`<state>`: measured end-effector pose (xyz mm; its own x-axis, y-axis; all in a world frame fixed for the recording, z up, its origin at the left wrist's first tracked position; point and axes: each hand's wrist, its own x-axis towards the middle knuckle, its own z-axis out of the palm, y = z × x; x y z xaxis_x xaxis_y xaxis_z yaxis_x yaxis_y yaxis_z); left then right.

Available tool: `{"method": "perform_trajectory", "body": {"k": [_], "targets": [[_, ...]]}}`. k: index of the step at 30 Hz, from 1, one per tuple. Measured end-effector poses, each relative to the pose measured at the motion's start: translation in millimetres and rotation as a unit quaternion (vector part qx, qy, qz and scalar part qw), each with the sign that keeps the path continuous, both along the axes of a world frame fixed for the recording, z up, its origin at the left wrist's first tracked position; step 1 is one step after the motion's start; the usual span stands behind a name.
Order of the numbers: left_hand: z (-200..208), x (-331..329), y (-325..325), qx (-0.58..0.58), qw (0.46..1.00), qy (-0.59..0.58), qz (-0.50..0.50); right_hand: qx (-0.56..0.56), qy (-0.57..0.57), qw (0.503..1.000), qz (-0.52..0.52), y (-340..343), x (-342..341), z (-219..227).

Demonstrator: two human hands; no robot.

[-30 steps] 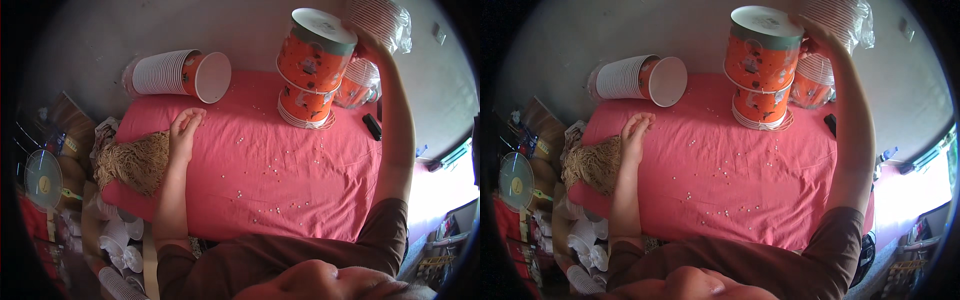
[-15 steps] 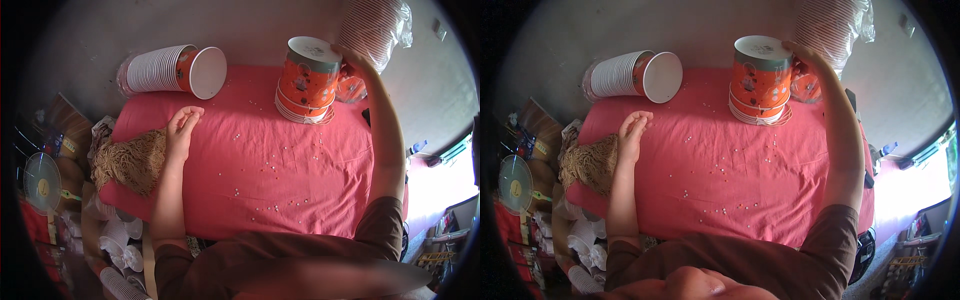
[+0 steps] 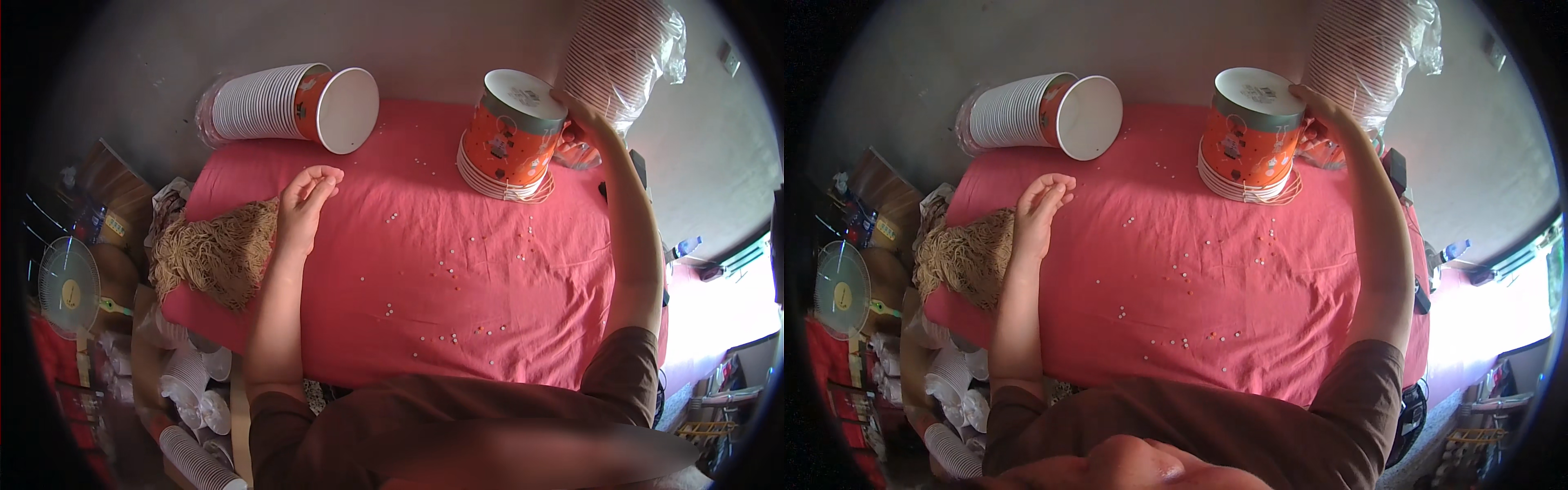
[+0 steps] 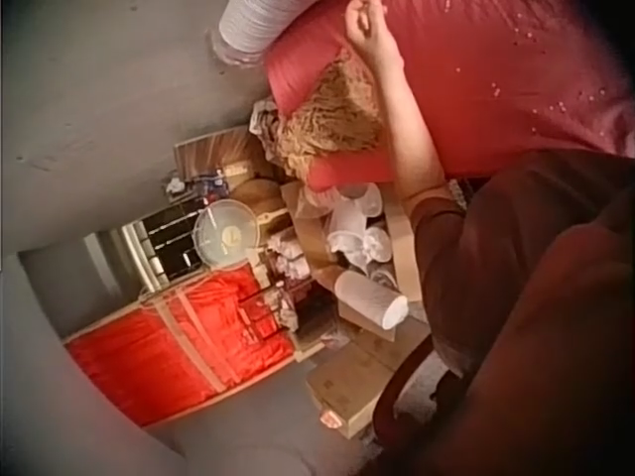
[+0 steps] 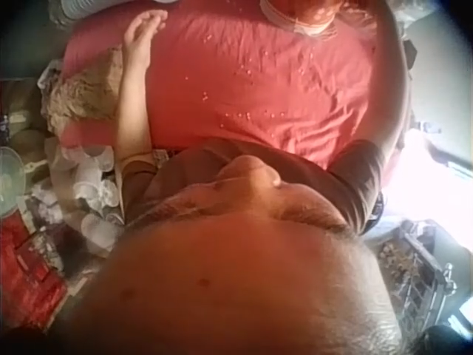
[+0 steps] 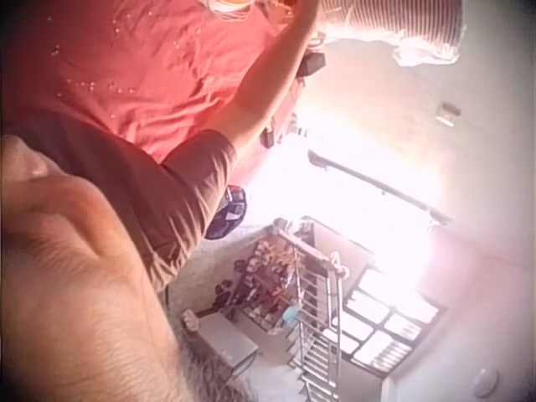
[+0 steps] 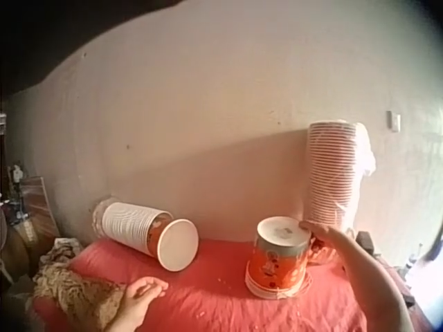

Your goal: The person is threading and tying string handles onto paper buckets at a workbench.

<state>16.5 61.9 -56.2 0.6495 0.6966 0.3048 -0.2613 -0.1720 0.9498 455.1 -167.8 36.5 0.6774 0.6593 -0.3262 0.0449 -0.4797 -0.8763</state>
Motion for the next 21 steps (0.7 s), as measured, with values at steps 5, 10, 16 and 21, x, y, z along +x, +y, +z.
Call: {"method": "perform_trajectory", "body": {"k": [5,10,16,21], "targets": [[-2.0,0.3,4.3,0.013,1.0,0.021,-0.006,0.001,-0.007,1.0,-0.011,-3.5,6.4,-7.5],[-2.1,1.8,5.0,0.019,1.0,0.015,-0.011,0.018,-0.006,1.0,-0.012,-5.6,3.2,-9.1],[-8.5,0.7,7.1,0.043,0.999,-0.018,0.019,0.028,-0.057,0.998,-0.011,-3.7,1.1,-12.4],[-23.8,10.0,25.1,0.048,0.997,0.034,0.052,0.141,-0.619,0.772,-0.038,-7.9,4.2,-14.1]]}}
